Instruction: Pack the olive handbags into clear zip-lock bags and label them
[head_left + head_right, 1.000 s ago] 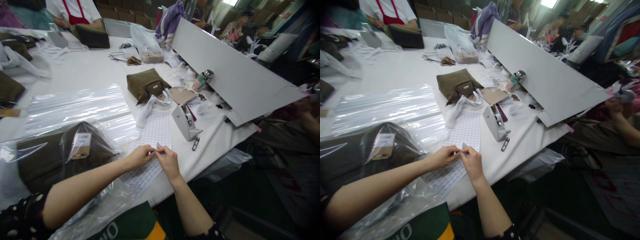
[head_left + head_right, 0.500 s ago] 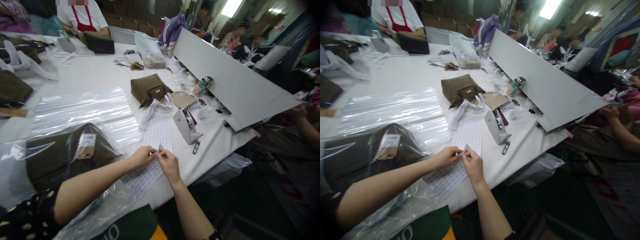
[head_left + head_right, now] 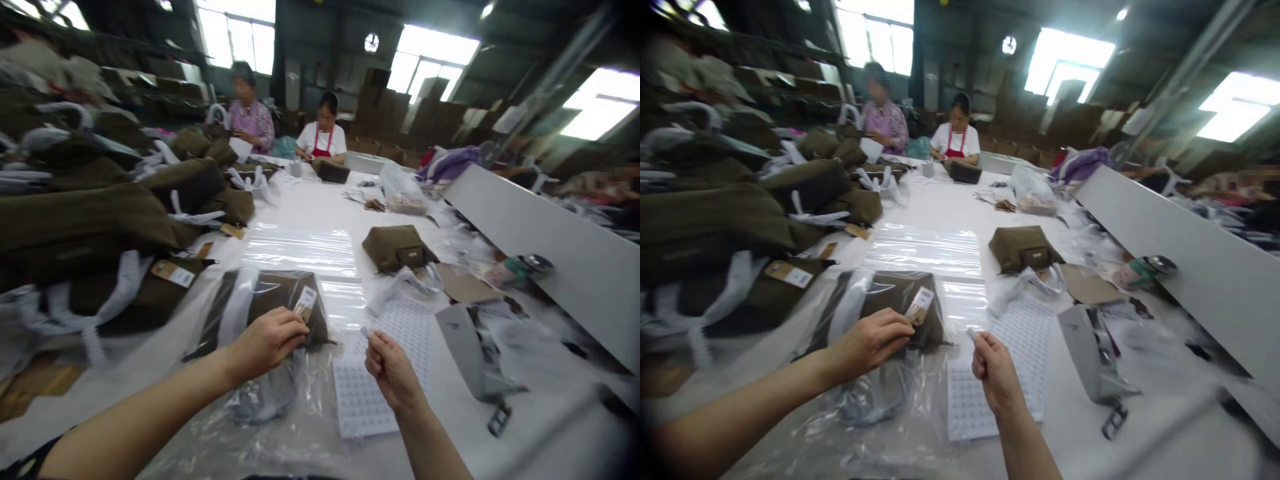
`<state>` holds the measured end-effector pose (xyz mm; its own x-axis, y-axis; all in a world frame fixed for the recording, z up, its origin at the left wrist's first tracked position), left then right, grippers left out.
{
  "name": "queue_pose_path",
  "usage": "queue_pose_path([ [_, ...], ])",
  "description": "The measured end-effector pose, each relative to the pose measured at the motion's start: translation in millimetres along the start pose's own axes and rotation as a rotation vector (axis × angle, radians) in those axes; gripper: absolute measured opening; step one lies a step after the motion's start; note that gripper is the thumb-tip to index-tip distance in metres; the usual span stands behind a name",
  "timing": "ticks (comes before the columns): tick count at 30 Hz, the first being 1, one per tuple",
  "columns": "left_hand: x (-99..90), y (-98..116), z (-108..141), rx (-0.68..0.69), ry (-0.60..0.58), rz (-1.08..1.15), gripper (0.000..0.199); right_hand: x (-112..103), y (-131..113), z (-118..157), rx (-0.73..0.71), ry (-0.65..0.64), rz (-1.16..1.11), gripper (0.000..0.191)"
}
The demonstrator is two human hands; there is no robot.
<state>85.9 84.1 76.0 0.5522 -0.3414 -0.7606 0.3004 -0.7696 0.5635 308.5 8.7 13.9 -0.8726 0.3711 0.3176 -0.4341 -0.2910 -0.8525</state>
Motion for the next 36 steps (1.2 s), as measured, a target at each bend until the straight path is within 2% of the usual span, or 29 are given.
queue_pose_path([
  [3, -38.9, -21, 64, -0.125, 0.239, -0.138, 0.019, 71, 0, -16, 0.051, -0.21, 0.119, 0.043],
  [6, -59.3, -50, 111, -0.307, 0.41, -0.284, 0.025, 152, 1, -29, 0.053, -0.396, 0.247, 0.042],
  [8, -60.8, -67, 125, -0.376, 0.423, -0.336, 0.033, 203, 4, -40, 0.041, -0.495, 0.339, 0.039],
  [10, -55.3, -79, 125, -0.386, 0.375, -0.367, 0.039, 246, 9, -54, 0.036, -0.545, 0.465, 0.033],
  [13, -43.2, -89, 116, -0.376, 0.293, -0.401, 0.044, 287, 20, -80, 0.066, -0.502, 0.674, 0.021],
  [16, -35.8, -93, 110, -0.393, 0.251, -0.406, 0.044, 303, 29, -105, 0.099, -0.393, 0.812, 0.012],
  [20, -33.8, -96, 110, -0.408, 0.235, -0.373, 0.047, 307, 35, -126, 0.116, -0.289, 0.935, 0.005],
  [26, -35.5, -105, 110, -0.374, 0.245, -0.279, 0.046, 308, 36, -137, 0.23, -0.253, 1.034, 0.014],
  [29, -44.9, -114, 109, -0.358, 0.269, -0.217, 0.04, 308, 35, -140, 0.245, -0.261, 1.073, 0.019],
  [33, -66.2, -136, 105, -0.405, 0.36, -0.211, 0.036, 310, 36, -144, 0.225, -0.295, 1.133, 0.023],
  [36, -74.1, -153, 98, -0.436, 0.337, -0.235, 0.036, 310, 35, -148, 0.178, -0.33, 1.207, 0.023],
])
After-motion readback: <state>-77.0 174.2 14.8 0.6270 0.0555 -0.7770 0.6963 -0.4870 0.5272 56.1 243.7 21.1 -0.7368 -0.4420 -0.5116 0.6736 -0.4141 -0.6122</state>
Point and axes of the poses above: each hand's wrist, its own z-axis away from the middle knuckle, its own x-axis out of the palm, y = z × x, the point moved 4 cm from there along -z, towards the middle knuckle, and after that the axes turned 6 degrees about z, right-handed, at the moved point
